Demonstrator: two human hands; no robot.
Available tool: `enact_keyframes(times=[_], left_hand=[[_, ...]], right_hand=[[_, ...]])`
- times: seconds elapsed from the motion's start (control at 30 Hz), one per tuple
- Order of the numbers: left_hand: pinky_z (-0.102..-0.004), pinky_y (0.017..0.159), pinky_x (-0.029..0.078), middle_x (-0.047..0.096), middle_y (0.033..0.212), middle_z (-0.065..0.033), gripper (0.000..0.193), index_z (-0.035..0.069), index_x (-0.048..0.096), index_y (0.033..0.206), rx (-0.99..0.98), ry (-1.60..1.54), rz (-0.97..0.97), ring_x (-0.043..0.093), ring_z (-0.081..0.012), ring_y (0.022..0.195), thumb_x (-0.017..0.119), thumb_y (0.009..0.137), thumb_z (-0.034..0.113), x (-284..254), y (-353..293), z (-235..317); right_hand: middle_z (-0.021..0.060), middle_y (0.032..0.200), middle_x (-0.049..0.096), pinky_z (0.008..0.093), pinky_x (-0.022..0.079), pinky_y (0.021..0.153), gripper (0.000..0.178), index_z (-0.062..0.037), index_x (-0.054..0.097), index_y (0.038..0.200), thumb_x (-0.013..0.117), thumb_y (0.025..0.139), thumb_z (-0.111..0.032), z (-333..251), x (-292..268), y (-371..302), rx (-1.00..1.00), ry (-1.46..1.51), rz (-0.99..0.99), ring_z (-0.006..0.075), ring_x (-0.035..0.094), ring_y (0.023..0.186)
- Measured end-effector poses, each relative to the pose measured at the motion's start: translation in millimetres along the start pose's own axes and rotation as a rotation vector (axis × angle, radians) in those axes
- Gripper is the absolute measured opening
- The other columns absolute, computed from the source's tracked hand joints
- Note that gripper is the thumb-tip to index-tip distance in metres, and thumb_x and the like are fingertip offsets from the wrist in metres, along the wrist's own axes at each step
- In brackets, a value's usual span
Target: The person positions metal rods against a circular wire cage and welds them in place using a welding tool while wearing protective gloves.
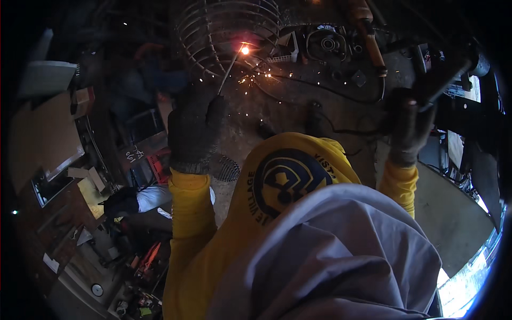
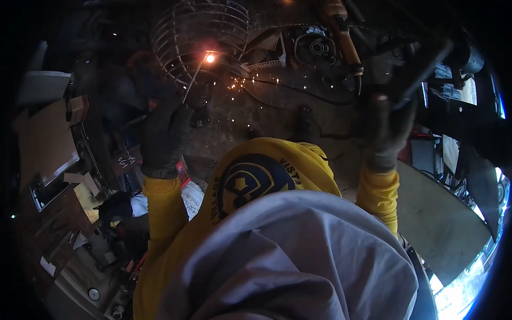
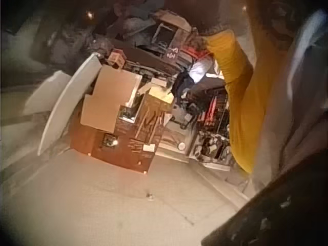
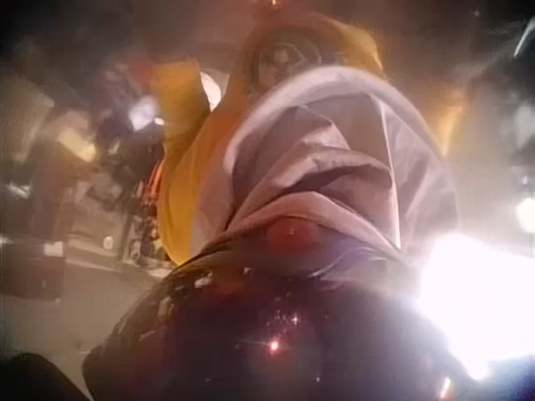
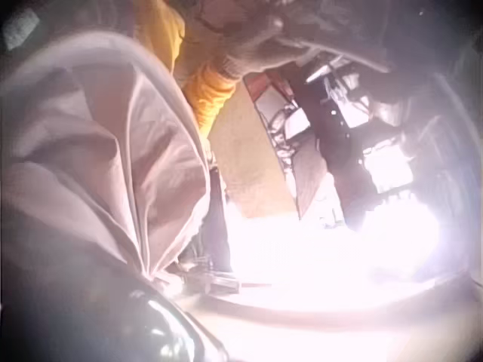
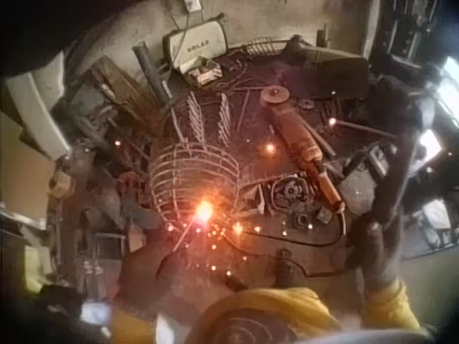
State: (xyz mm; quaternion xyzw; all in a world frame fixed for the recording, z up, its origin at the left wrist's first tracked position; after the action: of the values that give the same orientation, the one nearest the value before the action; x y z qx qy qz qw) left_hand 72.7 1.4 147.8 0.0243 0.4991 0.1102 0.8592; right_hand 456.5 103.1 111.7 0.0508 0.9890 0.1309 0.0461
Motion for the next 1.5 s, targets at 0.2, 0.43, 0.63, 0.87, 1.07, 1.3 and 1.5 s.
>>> enact_keyframes(times=[0.2, 0.43, 0.63, 0.87, 1.07, 1.3, 1.5], left_hand=[[-0.0383, 0.078, 0.054, 0.071, 0.1, -0.0124, 0.018, 0.005, 0.068, 0.103, 0.106, 0.103, 0.021, 0.068, -0.0317, 0.089, 0.071, 0.088, 0.013, -10, 2, 6], [-0.0351, 0.074, 0.052, 0.068, 0.088, -0.0143, 0.021, 0.001, 0.07, 0.105, -0.094, -0.181, -0.065, 0.064, -0.0256, 0.077, 0.069, 0.088, 0.013, -6, 11, 28], [-0.0359, 0.075, 0.052, 0.069, 0.093, -0.0145, 0.024, -0.002, 0.069, 0.107, 0.047, 0.084, -0.008, 0.066, -0.0224, 0.079, 0.068, 0.089, 0.015, -6, 4, 6], [-0.0338, 0.077, 0.053, 0.071, 0.093, -0.0117, 0.026, -0.002, 0.069, 0.11, -0.049, -0.056, -0.017, 0.065, -0.017, 0.083, 0.069, 0.09, 0.015, -4, 0, 7], [-0.0342, 0.079, 0.053, 0.072, 0.095, -0.013, 0.027, 0.001, 0.07, 0.11, -0.084, -0.002, -0.04, 0.069, -0.0246, 0.085, 0.072, 0.088, 0.017, -10, 5, 23], [-0.036, 0.079, 0.056, 0.073, 0.102, -0.0149, 0.021, 0.003, 0.07, 0.105, 0.101, 0.142, 0.03, 0.072, -0.0297, 0.09, 0.071, 0.09, 0.019, -9, 2, 12], [-0.0364, 0.078, 0.056, 0.073, 0.101, -0.0139, 0.023, 0.004, 0.069, 0.106, 0.098, 0.148, 0.014, 0.072, -0.0303, 0.088, 0.07, 0.091, 0.021, -10, 3, 13]], right_hand=[[0.0068, 0.091, 0.07, 0.0293, 0.05, 0.059, 0.035, -0.0054, 0.059, 0.124, 0.066, 0.095, -0.024, -22, -93, 67, 0.053, -0.413, 0.294, 0.0133, 0.064, 0.068], [0.0202, 0.107, 0.069, 0.0441, 0.05, 0.089, 0.051, -0.0104, 0.066, 0.123, 0.065, 0.089, -0.049, 10, -181, 133, -0.171, -1.31, 0.611, 0.0373, 0.064, 0.103], [0.0179, 0.115, 0.069, 0.043, 0.049, 0.093, 0.052, -0.0058, 0.058, 0.13, 0.061, 0.092, -0.041, -18, -140, 168, -0.187, -0.551, 0.882, 0.0335, 0.066, 0.107], [0.0327, 0.124, 0.059, 0.0497, 0.048, 0.097, 0.073, 0.0088, 0.048, 0.13, 0.052, 0.09, -0.052, 14, -166, 220, -0.077, -0.759, 1.065, 0.046, 0.06, 0.115], [0.0261, 0.115, 0.065, 0.0479, 0.05, 0.092, 0.074, 0.0062, 0.054, 0.125, 0.05, 0.087, -0.057, 56, -176, 222, 0.166, -0.952, 0.873, 0.0421, 0.064, 0.109], [0.0207, 0.103, 0.07, 0.046, 0.051, 0.089, 0.068, -0.0003, 0.065, 0.117, 0.053, 0.085, -0.058, 59, -162, 205, 0.19, -1.227, 0.687, 0.0387, 0.068, 0.102], [0.0141, 0.094, 0.073, 0.0416, 0.053, 0.083, 0.056, -0.0053, 0.073, 0.108, 0.061, 0.084, -0.055, 16, -118, 147, -0.442, -0.924, 0.838, 0.0307, 0.07, 0.093]])
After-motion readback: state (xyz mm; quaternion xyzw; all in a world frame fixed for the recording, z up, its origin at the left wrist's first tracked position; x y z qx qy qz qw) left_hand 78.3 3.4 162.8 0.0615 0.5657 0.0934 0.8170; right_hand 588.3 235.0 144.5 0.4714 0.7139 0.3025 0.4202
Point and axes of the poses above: each hand's wrist, its own y-axis towards the middle knuckle, its own x-axis out of the palm, z = x × y, the point moved 2 cm from there along y, towards the middle knuckle
